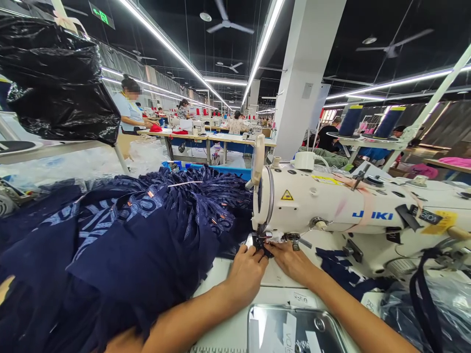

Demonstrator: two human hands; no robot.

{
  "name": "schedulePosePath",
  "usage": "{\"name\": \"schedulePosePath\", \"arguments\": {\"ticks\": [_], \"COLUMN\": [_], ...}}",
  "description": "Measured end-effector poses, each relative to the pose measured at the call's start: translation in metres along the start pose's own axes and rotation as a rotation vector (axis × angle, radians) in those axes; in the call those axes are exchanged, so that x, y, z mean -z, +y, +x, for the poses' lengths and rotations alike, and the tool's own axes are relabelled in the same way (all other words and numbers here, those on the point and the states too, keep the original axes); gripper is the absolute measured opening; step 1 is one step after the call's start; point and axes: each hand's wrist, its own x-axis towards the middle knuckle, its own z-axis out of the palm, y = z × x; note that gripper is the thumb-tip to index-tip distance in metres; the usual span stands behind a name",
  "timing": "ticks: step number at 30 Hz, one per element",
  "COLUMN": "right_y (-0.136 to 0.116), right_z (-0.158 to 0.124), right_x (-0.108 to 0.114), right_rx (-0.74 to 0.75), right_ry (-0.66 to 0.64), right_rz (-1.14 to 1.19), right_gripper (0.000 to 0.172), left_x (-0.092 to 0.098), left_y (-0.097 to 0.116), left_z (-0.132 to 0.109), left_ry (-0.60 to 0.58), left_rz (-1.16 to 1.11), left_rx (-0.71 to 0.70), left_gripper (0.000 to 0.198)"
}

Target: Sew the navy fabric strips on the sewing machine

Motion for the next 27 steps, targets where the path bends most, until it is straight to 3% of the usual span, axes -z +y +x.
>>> {"name": "schedulePosePath", "arguments": {"ticks": [6, 11, 21, 27], "right_y": [-0.003, -0.015, -0.01, -0.012], "right_z": [-0.003, -0.003, -0.006, -0.006], "right_x": [0.001, 0.004, -0.002, 0.003], "right_rx": [-0.021, -0.007, -0.052, 0.016], "right_ry": [0.067, 0.039, 0.043, 0.034], "right_rz": [0.148, 0.234, 0.384, 0.25], "right_gripper": [0.028, 0.027, 0.027, 0.027], "left_x": [0.005, 0.011, 0.006, 0.009], "left_y": [-0.019, -0.036, -0.031, -0.032], "left_z": [-0.009, -0.009, -0.011, -0.014], "left_ry": [0.036, 0.088, 0.104, 0.047], "left_rz": [-0.114, -0.191, -0.154, -0.156], "left_rx": [-0.065, -0.049, -0.046, -0.076], "left_gripper": [0.021, 0.029, 0.041, 0.039]}}
